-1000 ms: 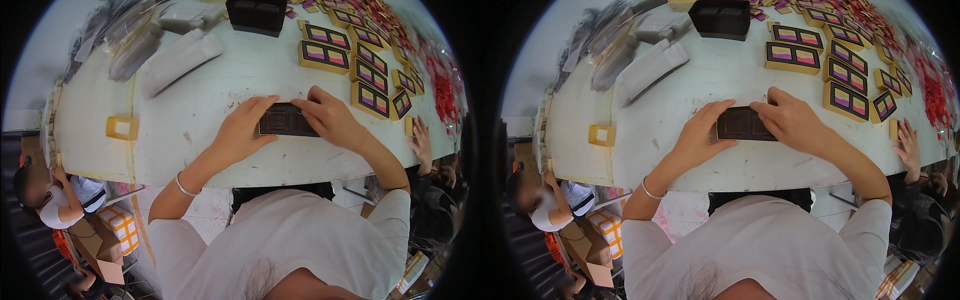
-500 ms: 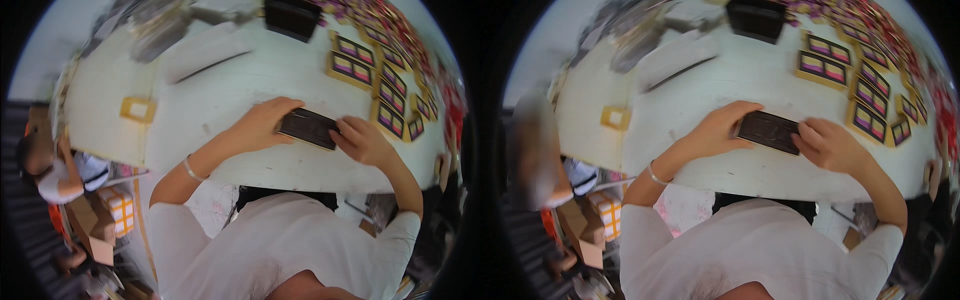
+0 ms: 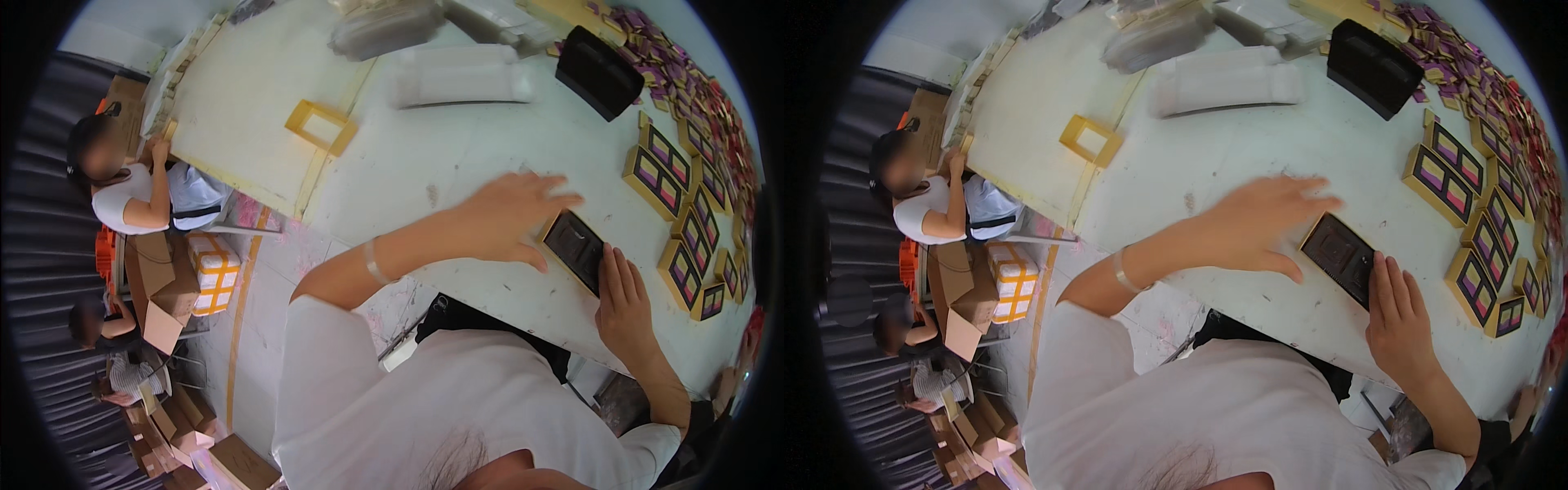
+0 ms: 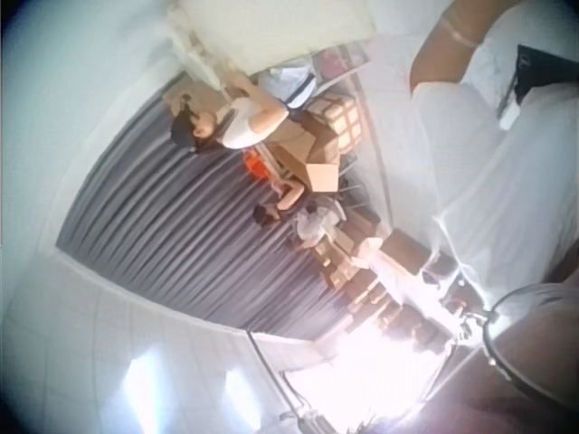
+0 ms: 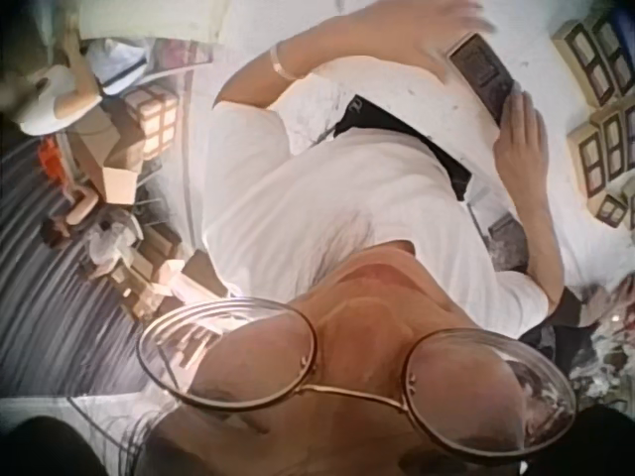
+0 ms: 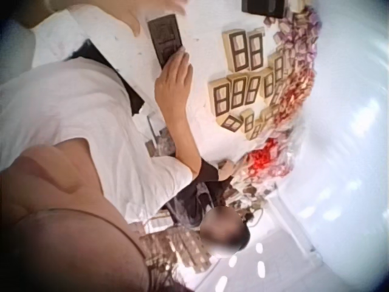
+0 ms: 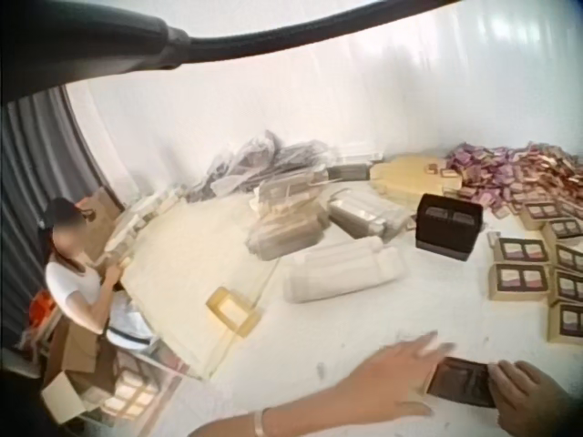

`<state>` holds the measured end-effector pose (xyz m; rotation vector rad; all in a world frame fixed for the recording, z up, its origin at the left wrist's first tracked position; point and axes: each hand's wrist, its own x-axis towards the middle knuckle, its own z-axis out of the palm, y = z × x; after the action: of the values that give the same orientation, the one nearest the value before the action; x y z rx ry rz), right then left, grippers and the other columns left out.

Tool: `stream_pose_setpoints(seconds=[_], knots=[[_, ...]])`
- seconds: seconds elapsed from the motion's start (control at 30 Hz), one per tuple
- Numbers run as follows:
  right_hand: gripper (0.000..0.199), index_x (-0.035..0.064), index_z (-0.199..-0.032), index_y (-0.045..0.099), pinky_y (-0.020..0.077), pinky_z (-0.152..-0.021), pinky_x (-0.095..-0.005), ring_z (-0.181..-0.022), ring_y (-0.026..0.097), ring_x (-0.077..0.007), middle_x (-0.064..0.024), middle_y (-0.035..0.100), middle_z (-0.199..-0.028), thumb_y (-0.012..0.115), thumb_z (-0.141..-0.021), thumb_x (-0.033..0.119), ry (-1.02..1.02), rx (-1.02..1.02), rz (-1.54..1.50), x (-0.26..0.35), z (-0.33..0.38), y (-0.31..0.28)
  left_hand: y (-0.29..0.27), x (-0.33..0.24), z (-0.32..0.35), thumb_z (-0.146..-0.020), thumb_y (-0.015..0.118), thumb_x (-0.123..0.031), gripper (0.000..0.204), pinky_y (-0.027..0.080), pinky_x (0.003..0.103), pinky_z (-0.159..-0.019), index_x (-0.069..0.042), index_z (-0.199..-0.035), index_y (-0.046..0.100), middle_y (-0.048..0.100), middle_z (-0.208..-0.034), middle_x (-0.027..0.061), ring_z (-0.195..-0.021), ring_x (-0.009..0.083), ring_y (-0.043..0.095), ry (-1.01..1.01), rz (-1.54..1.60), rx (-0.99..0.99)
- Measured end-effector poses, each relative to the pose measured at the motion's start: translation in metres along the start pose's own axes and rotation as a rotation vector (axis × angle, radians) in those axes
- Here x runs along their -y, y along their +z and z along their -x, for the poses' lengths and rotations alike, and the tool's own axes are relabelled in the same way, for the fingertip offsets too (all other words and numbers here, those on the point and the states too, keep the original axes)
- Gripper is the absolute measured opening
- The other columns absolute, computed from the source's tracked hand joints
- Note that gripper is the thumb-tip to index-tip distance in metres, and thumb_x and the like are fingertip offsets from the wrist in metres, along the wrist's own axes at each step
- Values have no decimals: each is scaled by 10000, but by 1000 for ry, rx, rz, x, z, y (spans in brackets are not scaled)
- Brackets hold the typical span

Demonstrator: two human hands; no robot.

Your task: The person assembles small cosmetic compacts by placing colored inserts into black trays, closing them with lids, and wrapping each unit in clear plastic. The person handles inserts, trays, lids, and plastic wraps one at a time on a white table.

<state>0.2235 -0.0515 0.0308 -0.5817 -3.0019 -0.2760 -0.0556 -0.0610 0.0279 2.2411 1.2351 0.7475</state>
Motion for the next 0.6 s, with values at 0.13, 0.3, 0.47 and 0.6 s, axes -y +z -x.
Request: stream_pose_setpoints(seconds=[0.13,0.3,0.47,0.6], knots=[[412,-131,-1004,579,446,-902,-458,-1100,518,-393,-268,499,-1244,593,-807,231,65,-90,-130,-9,18,-1,-91,46,57,-678,778,-241,713,269,425,-1070,-69,-1294,464,419,-1349,161,-1291,319,343,-232,-283,-565],[359,-24,-1016,601,459,-868,-443,-1036,554,-356,-183,552,-1202,639,-820,275,101,-296,-286,-61,11,-8,-180,158,183,-838,649,-275,664,226,364,-1100,-56,-1393,356,355,-1430,150,-1342,274,292,-718,-59,-533],[345,10,-1133,566,439,-897,-390,-1085,529,-312,-127,563,-1185,613,-841,188,329,-633,-243,-134,-87,-2,-144,142,184,-836,648,-258,664,349,357,-1000,1,-1374,356,449,-1303,184,-1188,280,451,-792,-179,-387],[264,20,-1025,598,442,-869,-367,-1008,544,-279,-105,603,-1016,632,-803,158,347,-436,88,-174,-144,25,-71,67,137,-775,699,-358,792,405,404,-952,18,-1365,331,434,-1278,230,-1166,365,461,-630,-465,-319]])
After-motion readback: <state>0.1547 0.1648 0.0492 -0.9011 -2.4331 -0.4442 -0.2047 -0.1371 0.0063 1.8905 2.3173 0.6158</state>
